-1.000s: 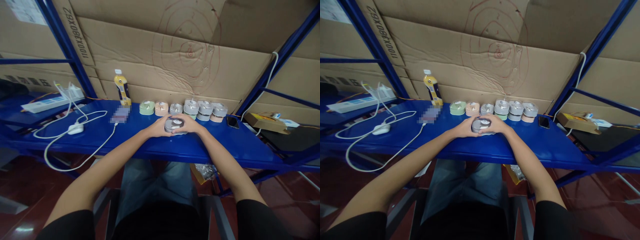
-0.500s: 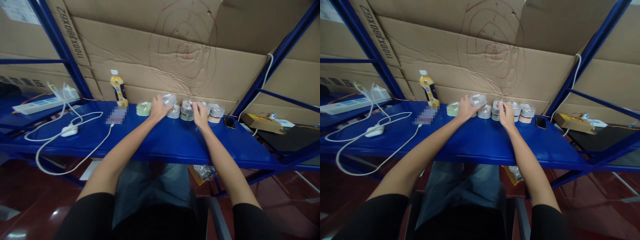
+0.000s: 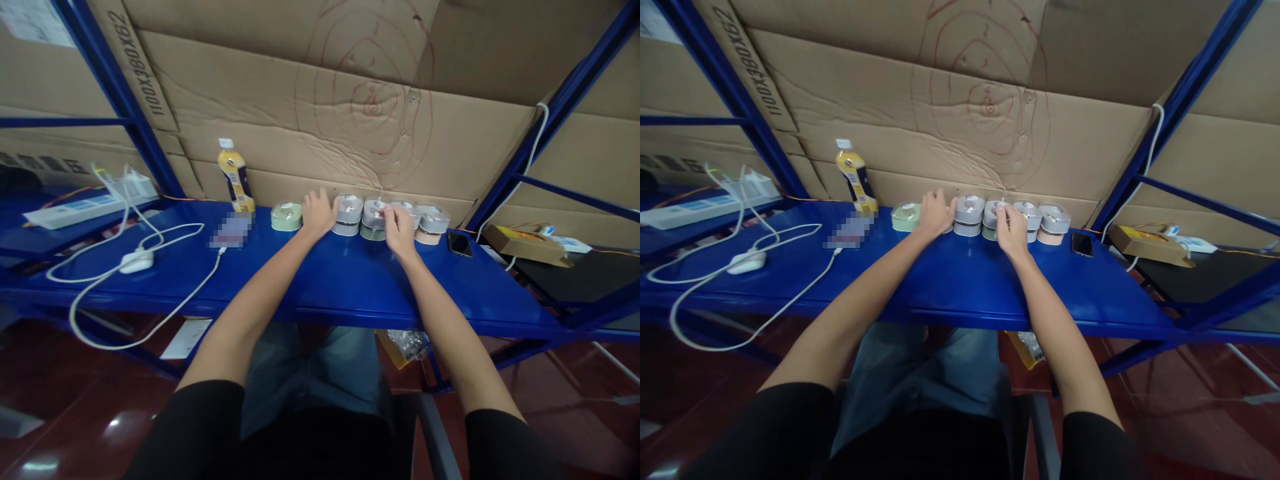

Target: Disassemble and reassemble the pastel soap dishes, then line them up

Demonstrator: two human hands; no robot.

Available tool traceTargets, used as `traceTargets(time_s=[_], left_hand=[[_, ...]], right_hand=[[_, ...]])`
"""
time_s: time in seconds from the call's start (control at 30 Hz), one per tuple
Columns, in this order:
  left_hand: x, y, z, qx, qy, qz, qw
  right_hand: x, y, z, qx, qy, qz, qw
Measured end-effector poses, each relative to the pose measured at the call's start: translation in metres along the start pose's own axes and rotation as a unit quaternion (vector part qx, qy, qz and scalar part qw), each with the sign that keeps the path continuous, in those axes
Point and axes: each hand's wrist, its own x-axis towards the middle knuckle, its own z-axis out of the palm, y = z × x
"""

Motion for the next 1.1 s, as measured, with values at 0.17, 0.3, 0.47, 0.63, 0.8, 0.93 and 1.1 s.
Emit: traceTargets(time_s=[0.17,0.3,0.47,0.63,0.8,0.93,1.1], left_hand=[[0.003,-0.061,-0.039,0.141,-0.01,-0.05,0.989],[-0.005,-0.086,-0.053,0.184,-0.12,-0.083,0.972],[-0.036,-0.081,-0.073,0.204,-0.144,-0.071,0.966],[-0.098,-0.068,-0.098,0.215,-0.12,-0.017,0.969],[-0.133,-0.049,-0.106,0.074,-0.161,0.139,0.974],[-0.12,-0.036,-0.087,-0.108,-0.233,0.257,0.932],[-0.092,-0.037,-0.05,-0.223,-0.274,0.245,0.903]], right_hand=[[-0.002,-0.002,0.004,0.002,-0.003,-0.005,1.0],[-0.003,-0.003,0.004,0.011,-0.009,-0.006,1.0],[-0.004,-0.004,0.003,0.017,-0.016,-0.007,1.0],[-0.01,-0.01,0.009,0.012,-0.056,-0.016,0.998],[-0.025,-0.022,0.02,0.053,-0.213,-0.103,0.97],[-0.033,-0.028,0.028,0.058,-0.315,-0.145,0.936],[-0.03,-0.024,0.023,0.042,-0.358,-0.128,0.924]])
